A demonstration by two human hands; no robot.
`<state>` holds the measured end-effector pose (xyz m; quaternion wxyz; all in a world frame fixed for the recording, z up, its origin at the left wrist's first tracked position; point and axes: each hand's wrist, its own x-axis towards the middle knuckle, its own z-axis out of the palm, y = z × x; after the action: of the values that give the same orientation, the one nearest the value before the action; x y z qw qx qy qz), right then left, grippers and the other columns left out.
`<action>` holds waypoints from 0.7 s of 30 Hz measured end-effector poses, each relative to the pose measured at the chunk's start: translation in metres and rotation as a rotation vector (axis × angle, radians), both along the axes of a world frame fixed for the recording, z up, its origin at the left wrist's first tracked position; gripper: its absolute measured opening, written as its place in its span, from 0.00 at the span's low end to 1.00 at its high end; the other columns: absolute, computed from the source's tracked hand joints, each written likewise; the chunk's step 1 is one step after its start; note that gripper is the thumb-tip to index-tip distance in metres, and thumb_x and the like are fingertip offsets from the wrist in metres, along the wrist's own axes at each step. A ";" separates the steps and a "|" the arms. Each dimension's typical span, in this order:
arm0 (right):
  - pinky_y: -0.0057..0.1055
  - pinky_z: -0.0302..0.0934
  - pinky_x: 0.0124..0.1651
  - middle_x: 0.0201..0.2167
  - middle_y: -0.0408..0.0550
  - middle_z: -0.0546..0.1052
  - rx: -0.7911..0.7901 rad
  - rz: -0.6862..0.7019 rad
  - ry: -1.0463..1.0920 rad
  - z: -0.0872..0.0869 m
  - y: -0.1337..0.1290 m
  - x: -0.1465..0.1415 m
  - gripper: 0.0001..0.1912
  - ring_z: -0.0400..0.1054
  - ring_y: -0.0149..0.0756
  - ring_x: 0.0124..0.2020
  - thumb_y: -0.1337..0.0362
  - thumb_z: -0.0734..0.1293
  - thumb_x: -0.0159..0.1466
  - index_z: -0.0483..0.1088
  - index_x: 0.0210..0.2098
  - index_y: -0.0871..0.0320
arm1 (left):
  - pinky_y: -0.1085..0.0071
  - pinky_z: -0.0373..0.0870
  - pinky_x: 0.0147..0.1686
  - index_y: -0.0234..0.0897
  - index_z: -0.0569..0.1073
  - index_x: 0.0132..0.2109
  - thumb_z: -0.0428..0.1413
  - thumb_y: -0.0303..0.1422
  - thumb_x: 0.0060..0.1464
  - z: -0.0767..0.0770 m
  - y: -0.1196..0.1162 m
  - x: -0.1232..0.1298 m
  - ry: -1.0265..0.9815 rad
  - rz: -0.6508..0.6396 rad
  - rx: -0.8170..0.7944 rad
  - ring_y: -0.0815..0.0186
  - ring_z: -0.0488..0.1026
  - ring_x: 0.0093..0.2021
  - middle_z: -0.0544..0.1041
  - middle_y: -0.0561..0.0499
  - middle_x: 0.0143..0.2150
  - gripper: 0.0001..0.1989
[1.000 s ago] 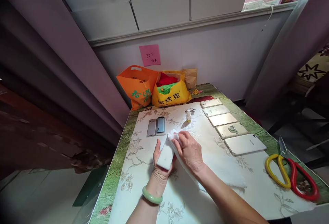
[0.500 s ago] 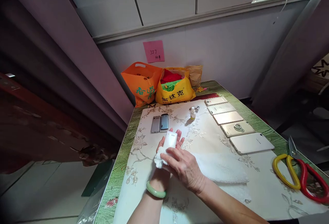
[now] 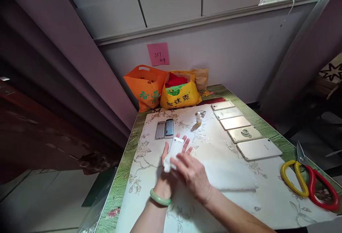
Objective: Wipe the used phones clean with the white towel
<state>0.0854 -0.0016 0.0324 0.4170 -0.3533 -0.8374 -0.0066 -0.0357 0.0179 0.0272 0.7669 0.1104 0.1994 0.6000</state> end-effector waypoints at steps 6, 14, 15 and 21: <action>0.29 0.66 0.39 0.45 0.50 0.78 -0.054 0.051 0.006 0.002 0.004 0.002 0.14 0.72 0.35 0.38 0.58 0.61 0.73 0.75 0.51 0.53 | 0.57 0.56 0.67 0.39 0.69 0.64 0.50 0.53 0.61 -0.006 0.004 0.000 -0.067 -0.126 0.005 0.53 0.64 0.67 0.72 0.40 0.63 0.32; 0.27 0.65 0.36 0.45 0.50 0.79 -0.161 -0.364 0.066 -0.001 0.055 0.018 0.15 0.74 0.37 0.40 0.59 0.59 0.74 0.76 0.51 0.52 | 0.60 0.67 0.60 0.34 0.76 0.54 0.52 0.50 0.62 -0.014 0.012 0.001 -0.091 -0.054 -0.107 0.56 0.76 0.54 0.81 0.41 0.50 0.26; 0.28 0.66 0.38 0.46 0.51 0.78 -0.133 -0.343 0.061 -0.003 0.047 0.016 0.15 0.74 0.37 0.42 0.59 0.59 0.74 0.76 0.51 0.54 | 0.59 0.68 0.59 0.35 0.76 0.55 0.52 0.51 0.61 -0.011 0.011 0.001 -0.074 -0.049 -0.099 0.55 0.75 0.56 0.80 0.41 0.52 0.26; 0.30 0.65 0.38 0.45 0.52 0.79 0.041 0.038 -0.041 -0.003 -0.015 0.003 0.13 0.72 0.35 0.35 0.64 0.60 0.73 0.74 0.52 0.55 | 0.59 0.67 0.61 0.42 0.71 0.61 0.52 0.52 0.60 0.009 0.000 0.002 -0.026 -0.014 -0.012 0.55 0.65 0.66 0.70 0.43 0.65 0.28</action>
<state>0.0880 -0.0165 0.0297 0.4072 -0.3285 -0.8519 -0.0233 -0.0335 0.0180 0.0364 0.7743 0.0996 0.1922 0.5947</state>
